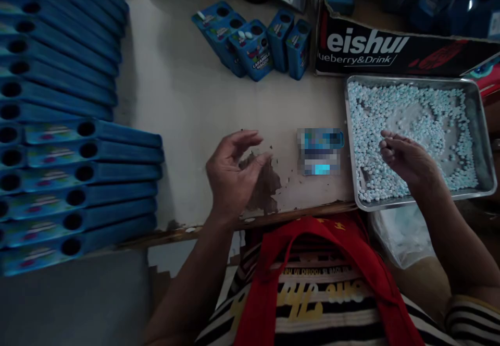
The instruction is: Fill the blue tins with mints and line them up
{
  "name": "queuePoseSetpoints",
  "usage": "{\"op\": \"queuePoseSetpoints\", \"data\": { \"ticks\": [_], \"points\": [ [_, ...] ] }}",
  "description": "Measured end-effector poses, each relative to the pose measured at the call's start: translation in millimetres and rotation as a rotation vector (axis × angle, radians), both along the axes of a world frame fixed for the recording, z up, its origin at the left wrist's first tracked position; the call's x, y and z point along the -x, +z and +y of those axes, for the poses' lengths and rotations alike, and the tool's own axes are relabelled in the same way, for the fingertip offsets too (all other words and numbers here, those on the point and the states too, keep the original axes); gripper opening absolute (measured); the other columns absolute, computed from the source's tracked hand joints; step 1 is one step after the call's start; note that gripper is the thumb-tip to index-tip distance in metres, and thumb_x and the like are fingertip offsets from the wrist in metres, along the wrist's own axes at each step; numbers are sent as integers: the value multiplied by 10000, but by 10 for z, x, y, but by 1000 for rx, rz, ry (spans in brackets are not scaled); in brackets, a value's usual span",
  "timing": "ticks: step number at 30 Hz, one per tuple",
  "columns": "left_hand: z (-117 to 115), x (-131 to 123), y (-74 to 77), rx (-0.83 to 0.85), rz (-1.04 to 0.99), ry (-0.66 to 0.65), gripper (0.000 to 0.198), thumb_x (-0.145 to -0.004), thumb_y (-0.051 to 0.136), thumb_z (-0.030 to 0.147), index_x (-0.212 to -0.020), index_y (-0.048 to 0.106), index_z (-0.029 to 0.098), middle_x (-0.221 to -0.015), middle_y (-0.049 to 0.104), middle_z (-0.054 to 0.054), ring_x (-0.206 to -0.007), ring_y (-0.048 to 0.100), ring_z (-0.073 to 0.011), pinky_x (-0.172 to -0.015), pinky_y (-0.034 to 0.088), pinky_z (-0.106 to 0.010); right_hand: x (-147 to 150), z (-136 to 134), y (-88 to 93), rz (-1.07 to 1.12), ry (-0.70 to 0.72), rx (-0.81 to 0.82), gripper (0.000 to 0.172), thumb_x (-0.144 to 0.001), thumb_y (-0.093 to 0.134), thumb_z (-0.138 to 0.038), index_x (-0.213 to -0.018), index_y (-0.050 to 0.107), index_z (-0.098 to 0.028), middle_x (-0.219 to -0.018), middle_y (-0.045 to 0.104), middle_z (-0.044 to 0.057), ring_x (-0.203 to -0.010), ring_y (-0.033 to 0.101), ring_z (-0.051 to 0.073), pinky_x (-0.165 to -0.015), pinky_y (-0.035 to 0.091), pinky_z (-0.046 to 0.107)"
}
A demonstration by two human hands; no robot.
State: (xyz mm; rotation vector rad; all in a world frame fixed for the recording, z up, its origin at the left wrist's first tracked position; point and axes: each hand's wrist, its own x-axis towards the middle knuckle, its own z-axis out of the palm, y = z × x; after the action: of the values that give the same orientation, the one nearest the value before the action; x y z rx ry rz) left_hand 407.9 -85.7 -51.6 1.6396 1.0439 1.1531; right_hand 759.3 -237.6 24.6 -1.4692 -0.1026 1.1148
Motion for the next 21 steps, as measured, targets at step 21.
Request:
{"op": "queuePoseSetpoints", "data": {
  "ticks": [21],
  "points": [
    [-61,-12,205,-201,5,-10,570,-910,943,257,-1423,695,234,-1306,796,-74,-1227,807,-259,-1202,644,-459,196,174,284,-185,202,-53,45,-974,861,-246,-931,848,-243,-822,752,8,-685,656,106,-574,513,211]
  ]
}}
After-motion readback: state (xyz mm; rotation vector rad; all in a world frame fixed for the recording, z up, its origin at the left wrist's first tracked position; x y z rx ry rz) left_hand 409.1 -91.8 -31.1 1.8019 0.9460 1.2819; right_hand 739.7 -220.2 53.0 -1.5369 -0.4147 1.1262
